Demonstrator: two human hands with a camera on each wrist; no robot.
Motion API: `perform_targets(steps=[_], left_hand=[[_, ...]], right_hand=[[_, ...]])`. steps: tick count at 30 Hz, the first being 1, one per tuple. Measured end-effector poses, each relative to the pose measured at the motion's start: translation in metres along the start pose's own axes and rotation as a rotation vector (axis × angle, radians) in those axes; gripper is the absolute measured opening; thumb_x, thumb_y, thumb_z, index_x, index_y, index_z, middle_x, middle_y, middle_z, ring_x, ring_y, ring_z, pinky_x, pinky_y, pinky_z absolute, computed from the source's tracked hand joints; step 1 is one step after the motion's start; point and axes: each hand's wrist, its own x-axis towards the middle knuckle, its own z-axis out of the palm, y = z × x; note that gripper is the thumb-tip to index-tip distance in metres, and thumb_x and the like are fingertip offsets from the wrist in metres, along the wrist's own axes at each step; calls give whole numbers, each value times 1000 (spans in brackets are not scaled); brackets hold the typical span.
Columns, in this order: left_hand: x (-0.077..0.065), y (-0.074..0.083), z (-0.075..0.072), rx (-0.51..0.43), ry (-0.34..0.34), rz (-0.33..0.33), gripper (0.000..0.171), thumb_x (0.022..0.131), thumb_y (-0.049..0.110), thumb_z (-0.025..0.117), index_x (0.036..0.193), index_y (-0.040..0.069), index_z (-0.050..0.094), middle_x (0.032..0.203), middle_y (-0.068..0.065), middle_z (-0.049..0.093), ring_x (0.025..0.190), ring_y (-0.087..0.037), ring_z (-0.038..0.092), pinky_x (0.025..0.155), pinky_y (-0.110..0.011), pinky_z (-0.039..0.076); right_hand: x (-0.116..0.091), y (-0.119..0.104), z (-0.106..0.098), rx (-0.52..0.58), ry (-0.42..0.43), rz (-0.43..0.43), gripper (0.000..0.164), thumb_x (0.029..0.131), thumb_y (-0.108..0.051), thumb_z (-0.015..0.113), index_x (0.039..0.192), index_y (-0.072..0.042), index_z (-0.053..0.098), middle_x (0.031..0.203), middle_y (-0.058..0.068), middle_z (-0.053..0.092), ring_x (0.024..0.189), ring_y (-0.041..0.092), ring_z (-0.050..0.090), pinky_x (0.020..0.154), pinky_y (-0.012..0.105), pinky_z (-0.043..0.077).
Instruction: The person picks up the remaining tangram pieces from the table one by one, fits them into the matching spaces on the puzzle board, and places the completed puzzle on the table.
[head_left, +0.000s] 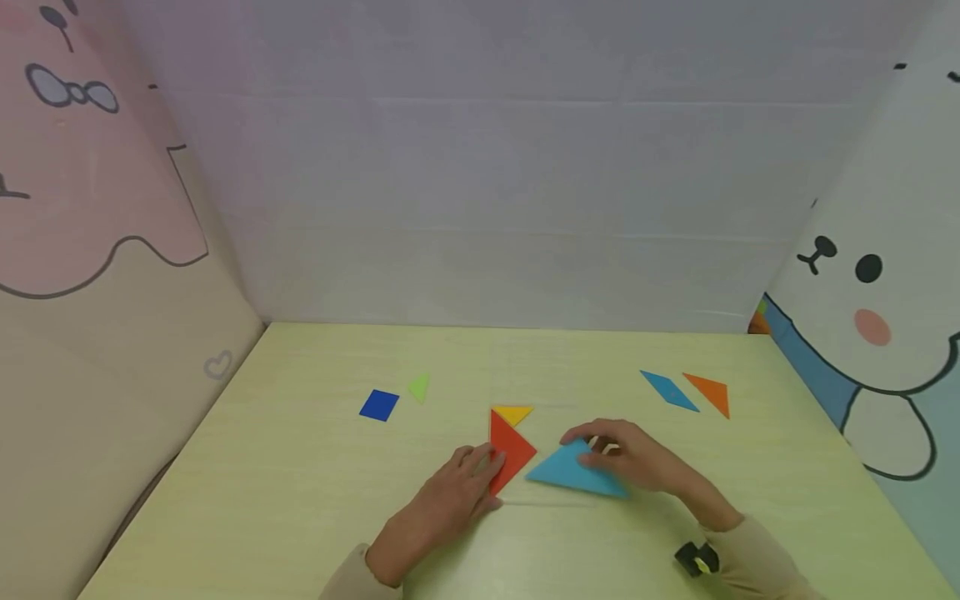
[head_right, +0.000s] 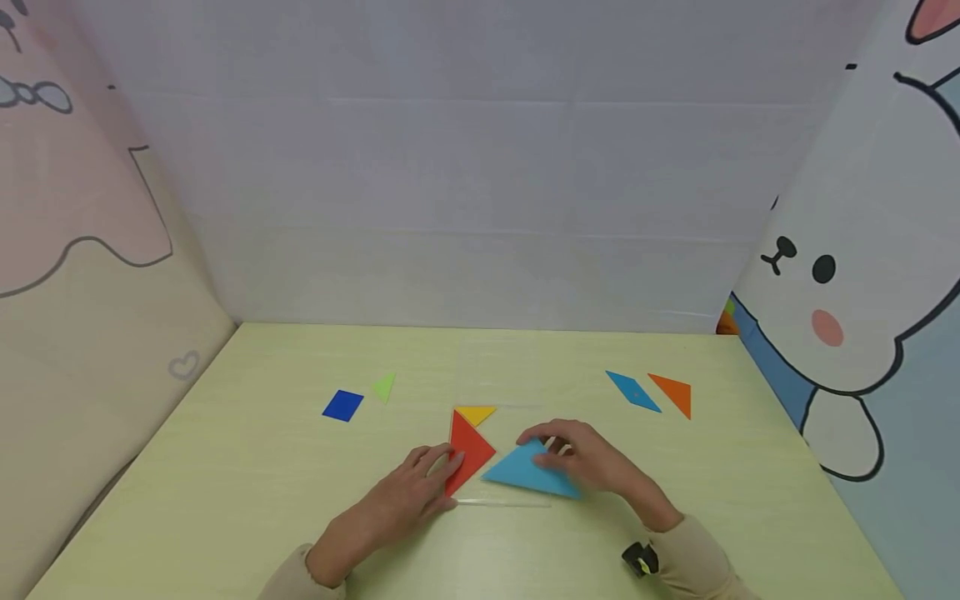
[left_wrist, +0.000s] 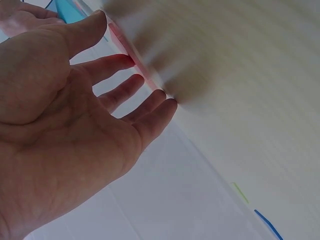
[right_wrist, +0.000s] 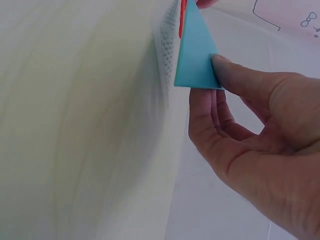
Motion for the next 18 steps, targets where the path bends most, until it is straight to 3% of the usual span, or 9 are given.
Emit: perform_targets(steps=[6, 18], left_hand=[[0, 1, -2, 6, -7, -4, 55, 102, 31, 65, 150, 6, 53, 149, -11, 49, 129, -28, 49, 107, -35, 48], [0, 1, -4, -11, -22, -5, 56, 102, 32, 64, 150, 6, 52, 150, -11, 48, 130, -28, 48, 108, -35, 47]], right_hand=[[6, 0, 7, -4, -19, -21, 27, 100, -4, 64, 127, 2, 66, 120, 17, 70, 94, 20, 65, 83, 29, 58], [15, -6, 19, -13, -43, 31, 28, 100, -5, 65, 127, 0, 68, 118, 13, 70, 94, 17, 65, 84, 29, 57]])
